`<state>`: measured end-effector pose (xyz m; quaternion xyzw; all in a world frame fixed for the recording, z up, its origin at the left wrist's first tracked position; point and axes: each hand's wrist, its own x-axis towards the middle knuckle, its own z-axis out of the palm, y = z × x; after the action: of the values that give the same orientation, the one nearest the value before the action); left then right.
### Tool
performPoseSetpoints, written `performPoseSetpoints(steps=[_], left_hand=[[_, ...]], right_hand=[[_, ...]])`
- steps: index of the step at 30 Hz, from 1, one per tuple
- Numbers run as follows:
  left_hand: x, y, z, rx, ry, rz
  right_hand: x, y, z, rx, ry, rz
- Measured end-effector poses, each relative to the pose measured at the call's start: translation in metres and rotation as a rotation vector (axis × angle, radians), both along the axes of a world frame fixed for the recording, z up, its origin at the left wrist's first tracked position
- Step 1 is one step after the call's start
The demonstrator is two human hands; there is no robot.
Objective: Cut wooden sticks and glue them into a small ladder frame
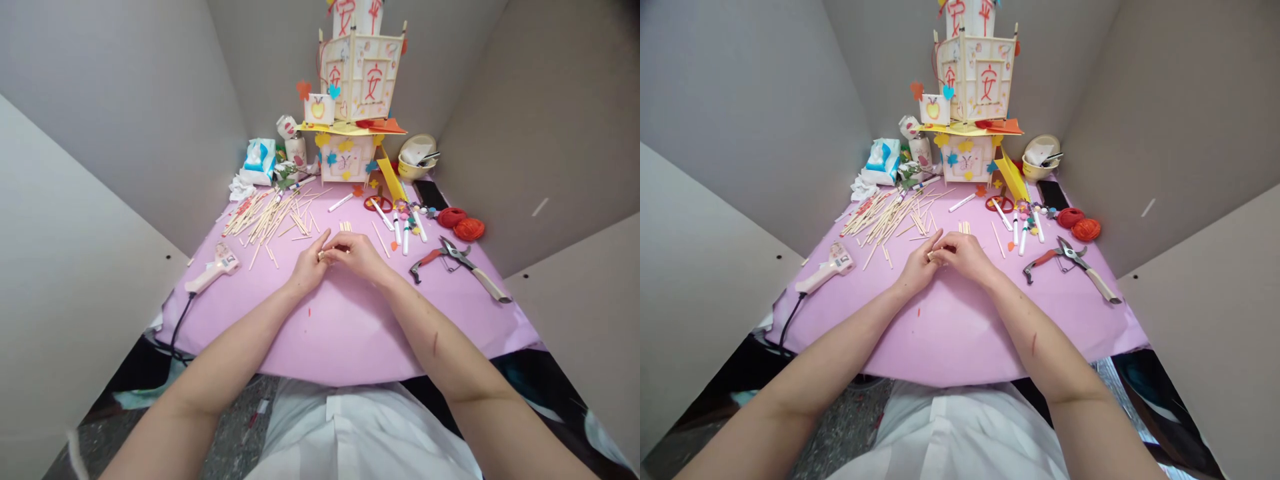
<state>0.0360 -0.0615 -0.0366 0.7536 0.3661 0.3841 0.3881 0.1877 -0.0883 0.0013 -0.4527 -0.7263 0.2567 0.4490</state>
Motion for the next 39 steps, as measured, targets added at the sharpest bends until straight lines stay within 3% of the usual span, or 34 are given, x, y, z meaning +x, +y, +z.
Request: performPoseSetpoints(steps=[10, 15, 19, 23, 28, 30, 35, 39], left_hand=[[0.0, 0.007, -0.009, -0.065, 0.021, -0.041], [0.001, 0.005, -0.004, -0.134, -0.03, -0.031], [0.002, 0.001, 0.002, -0.227, -0.11, -0.099], [0.004, -0.001, 0.003, -0.31, -0.147, -0.14], [0.004, 0.001, 0.002, -0.358, -0.19, -0.165], [0.004, 0.002, 0.0, -0.359, -0.205, -0.167], [0.005, 0.003, -0.004, -0.357, -0.23, -0.174], [0.004, 0.004, -0.006, -0.346, -0.234, -0.183]], right_hand=[[0.006, 0.004, -0.014, -0.161, 0.07, 0.003], [0.014, 0.003, -0.011, -0.1, -0.013, -0.06], [0.027, -0.002, -0.006, -0.092, -0.022, -0.129], [0.063, -0.024, 0.003, -0.102, -0.009, -0.344], [0.121, -0.071, 0.006, -0.171, -0.273, -0.965], [0.134, -0.085, 0.003, -0.279, -0.388, -1.149], [0.13, -0.086, -0.005, -0.752, -0.458, -1.255], [0.126, -0.068, -0.007, -0.903, -0.474, -1.256]])
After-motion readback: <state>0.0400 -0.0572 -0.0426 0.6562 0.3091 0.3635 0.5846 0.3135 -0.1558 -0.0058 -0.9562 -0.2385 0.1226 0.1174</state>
